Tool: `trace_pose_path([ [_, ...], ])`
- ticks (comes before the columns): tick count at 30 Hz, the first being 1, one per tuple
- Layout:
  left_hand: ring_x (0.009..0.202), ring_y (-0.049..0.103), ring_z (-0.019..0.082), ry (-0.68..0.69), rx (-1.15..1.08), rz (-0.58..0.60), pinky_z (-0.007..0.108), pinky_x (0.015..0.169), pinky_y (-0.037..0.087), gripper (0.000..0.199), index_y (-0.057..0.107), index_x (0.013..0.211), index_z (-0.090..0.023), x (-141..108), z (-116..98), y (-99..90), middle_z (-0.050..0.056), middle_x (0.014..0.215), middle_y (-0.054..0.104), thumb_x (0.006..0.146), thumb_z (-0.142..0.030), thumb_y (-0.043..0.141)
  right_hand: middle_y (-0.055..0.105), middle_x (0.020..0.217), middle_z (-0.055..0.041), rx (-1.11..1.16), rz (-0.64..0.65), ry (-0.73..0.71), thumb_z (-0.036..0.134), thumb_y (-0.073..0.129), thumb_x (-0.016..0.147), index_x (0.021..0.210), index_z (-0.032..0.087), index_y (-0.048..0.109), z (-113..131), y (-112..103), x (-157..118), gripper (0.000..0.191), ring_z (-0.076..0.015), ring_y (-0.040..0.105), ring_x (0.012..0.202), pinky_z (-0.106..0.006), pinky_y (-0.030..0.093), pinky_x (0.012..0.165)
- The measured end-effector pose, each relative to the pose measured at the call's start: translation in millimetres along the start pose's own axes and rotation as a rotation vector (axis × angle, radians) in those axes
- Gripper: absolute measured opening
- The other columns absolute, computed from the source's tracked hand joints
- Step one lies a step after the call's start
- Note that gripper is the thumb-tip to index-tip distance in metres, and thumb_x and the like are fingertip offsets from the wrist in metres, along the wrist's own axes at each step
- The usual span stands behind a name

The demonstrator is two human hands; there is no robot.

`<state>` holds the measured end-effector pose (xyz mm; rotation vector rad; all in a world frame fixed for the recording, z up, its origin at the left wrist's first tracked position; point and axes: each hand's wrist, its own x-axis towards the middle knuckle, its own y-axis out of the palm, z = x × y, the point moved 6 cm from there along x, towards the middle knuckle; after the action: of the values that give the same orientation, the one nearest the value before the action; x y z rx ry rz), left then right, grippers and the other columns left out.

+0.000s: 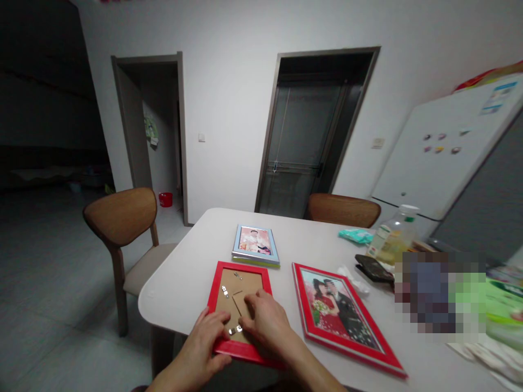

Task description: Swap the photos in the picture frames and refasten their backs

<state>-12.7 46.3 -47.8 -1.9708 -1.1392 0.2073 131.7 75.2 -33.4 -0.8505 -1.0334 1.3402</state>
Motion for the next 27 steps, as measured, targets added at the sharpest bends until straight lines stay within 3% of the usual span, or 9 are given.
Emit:
trace_pose_path([
  [3, 0.117, 0.033, 0.025, -0.008, -0.059, -0.041, 0.045, 0.099, 0.02, 0.037, 0.053, 0.092, -0.017, 0.3, -0.1, -2.6, 0.012, 0.125, 0.041, 0.057, -0.013, 0.063, 0.059, 0.091, -0.0069, 0.06, -0.059, 0.01, 0.027, 0.052, 0.062, 0.096, 0.019, 0.058, 1.0, -4.4, -3.9, 0.035, -0.0165, 0.054, 0.08, -0.023, 0.037, 0.069],
  [7, 0.119, 0.03, 0.023, -0.091, -0.172, -0.129, 0.039, 0.097, 0.027, 0.05, 0.043, 0.11, -0.014, 5.8, 2.8, -9.6, 0.014, 0.13, 0.033, 0.062, -0.013, 0.057, 0.062, 0.087, -0.0082, 0.074, -0.063, 0.051, 0.023, 0.053, 0.057, 0.091, 0.017, 0.061, 3.4, -21.2, 3.3, 0.035, -0.0184, 0.056, 0.078, -0.024, 0.039, 0.068],
  [12, 0.111, 0.042, 0.02, -0.201, -0.345, -0.298, 0.035, 0.094, 0.032, 0.05, 0.032, 0.116, -0.014, 21.7, 6.4, -18.9, 0.012, 0.122, 0.044, 0.069, -0.013, 0.049, 0.061, 0.085, -0.0081, 0.035, -0.148, 0.018, 0.028, 0.054, 0.058, 0.085, 0.017, 0.063, 21.9, -56.9, 3.3, 0.03, -0.0191, 0.055, 0.078, -0.025, 0.039, 0.067],
  [17, 0.097, 0.054, 0.017, -0.245, -0.728, -0.453, 0.029, 0.08, 0.045, 0.036, 0.034, 0.111, -0.016, 30.5, 22.7, -39.5, 0.008, 0.111, 0.054, 0.075, -0.013, 0.039, 0.059, 0.091, -0.0063, 0.209, -0.235, -0.093, 0.033, 0.052, 0.065, 0.096, 0.019, 0.058, 40.6, -68.5, 0.2, 0.035, -0.0174, 0.053, 0.081, -0.025, 0.04, 0.072],
  [20, 0.079, 0.062, 0.016, -0.341, -0.867, -0.434, 0.028, 0.066, 0.05, 0.034, 0.034, 0.111, -0.017, 22.6, 49.5, -54.6, 0.006, 0.097, 0.061, 0.077, -0.014, 0.04, 0.058, 0.094, -0.0073, 0.25, -0.262, -0.037, 0.036, 0.046, 0.07, 0.102, 0.018, 0.054, 18.0, -61.4, 1.8, 0.037, -0.0168, 0.054, 0.08, -0.026, 0.04, 0.071],
  [23, 0.066, 0.063, 0.014, -0.463, -0.71, -0.445, 0.025, 0.058, 0.05, 0.035, 0.037, 0.11, -0.017, 6.7, 84.4, -75.0, 0.002, 0.082, 0.064, 0.075, -0.015, 0.044, 0.059, 0.094, -0.0101, 0.127, -0.23, 0.103, 0.033, 0.045, 0.071, 0.106, 0.014, 0.052, -21.9, -42.4, 2.7, 0.04, -0.0194, 0.054, 0.083, -0.028, 0.039, 0.073],
  [27, 0.062, 0.062, 0.016, -0.508, -0.538, -0.439, 0.026, 0.055, 0.049, 0.035, 0.042, 0.105, -0.013, -6.0, 118.8, -96.4, 0.004, 0.079, 0.065, 0.07, -0.014, 0.047, 0.06, 0.093, -0.0118, 0.018, -0.133, 0.218, 0.026, 0.046, 0.067, 0.114, 0.013, 0.043, -58.8, -13.1, 1.9, 0.049, -0.0203, 0.056, 0.081, -0.026, 0.038, 0.068],
])
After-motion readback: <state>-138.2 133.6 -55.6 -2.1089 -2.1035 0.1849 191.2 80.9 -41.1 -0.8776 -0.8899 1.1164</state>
